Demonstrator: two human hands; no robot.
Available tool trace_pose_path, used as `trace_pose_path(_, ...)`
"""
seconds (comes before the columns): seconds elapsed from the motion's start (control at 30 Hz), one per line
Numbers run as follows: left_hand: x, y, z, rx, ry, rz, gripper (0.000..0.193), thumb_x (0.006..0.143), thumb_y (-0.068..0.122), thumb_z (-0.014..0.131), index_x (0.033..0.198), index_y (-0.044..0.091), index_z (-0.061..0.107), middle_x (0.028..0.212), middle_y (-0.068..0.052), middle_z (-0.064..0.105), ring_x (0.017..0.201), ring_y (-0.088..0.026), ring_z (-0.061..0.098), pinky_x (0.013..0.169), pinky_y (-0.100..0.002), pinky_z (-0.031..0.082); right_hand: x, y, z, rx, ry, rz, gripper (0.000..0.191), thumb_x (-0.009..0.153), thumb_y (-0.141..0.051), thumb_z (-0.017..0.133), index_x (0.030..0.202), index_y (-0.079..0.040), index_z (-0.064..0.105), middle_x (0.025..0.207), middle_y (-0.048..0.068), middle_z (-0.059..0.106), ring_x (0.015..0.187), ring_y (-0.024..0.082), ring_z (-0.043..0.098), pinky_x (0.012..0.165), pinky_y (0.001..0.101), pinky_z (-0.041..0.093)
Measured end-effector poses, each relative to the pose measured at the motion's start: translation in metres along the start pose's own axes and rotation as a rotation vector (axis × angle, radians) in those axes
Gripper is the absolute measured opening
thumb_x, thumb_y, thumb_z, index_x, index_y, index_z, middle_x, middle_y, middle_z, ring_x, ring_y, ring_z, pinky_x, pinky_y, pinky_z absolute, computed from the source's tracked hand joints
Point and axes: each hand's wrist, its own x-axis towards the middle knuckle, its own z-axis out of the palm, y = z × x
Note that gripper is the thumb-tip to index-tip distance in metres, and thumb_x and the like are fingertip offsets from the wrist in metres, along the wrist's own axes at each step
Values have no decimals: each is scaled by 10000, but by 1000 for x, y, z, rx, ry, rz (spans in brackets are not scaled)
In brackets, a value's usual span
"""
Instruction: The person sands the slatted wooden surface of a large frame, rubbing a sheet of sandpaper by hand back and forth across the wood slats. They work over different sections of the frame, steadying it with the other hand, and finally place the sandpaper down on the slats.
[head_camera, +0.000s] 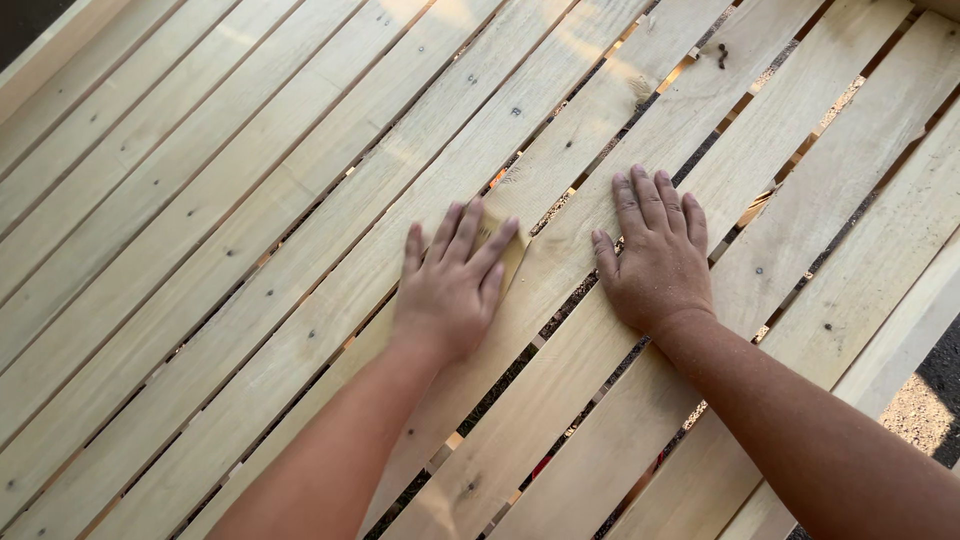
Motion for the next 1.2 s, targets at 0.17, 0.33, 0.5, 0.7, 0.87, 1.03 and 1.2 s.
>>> trace_pose_path(0.17,129,33,4,27,-86,-50,547,1056,459,274,1596,482,194,1711,14,135,1574,-185,113,1253,-567,-16,0,0,-4,31,-13,8,692,1013,-451,419,1609,-114,323,1673,115,287,1557,261,178,1251,466,69)
trace_pose_path(0.33,79,17,12,37,-99,27,551,1038,513,299,1581,486,213,1702,35,134,1567,-169,102,1237,-562,-27,1,0,-8,74,4,5,686,1012,-445,434,1605,-113,339,1672,109,296,1559,262,182,1253,463,75)
trace_pose_path(0.5,-131,-55,-8,40,-46,9,528,1023,460,374,1549,420,382,1669,-16,241,1520,-221,186,1200,-535,15,2,0,-6,22,2,-17,678,1027,-448,381,1614,-121,295,1674,105,263,1559,250,154,1248,454,50)
trace_pose_path(0.7,-297,-118,-10,160,104,-31,458,1020,472,331,1472,470,402,1669,-1,249,1544,-191,186,1242,-571,-4,1,0,0,-3,-2,2,682,1044,-465,362,1627,-122,277,1686,107,247,1566,244,143,1260,455,42)
trace_pose_path(0.87,-189,-88,-15,48,-3,39,467,1036,429,367,1493,458,456,1677,-18,270,1551,-205,202,1240,-547,29,-1,-1,1,8,-14,11,683,1039,-467,367,1624,-125,278,1684,108,251,1565,249,143,1257,459,47)
trace_pose_path(1.03,2,-27,-6,16,-64,161,453,1054,475,378,1499,542,432,1670,-9,280,1546,-184,211,1238,-590,45,-2,-4,-3,15,12,7,683,1034,-454,403,1619,-114,307,1681,115,270,1565,261,166,1255,465,64)
trace_pose_path(1.2,131,33,15,38,-67,127,453,1058,495,312,1497,605,318,1684,52,230,1552,-150,186,1233,-592,-2,-2,-4,-7,33,7,7,682,1016,-441,454,1603,-111,347,1672,119,302,1559,272,205,1251,470,86)
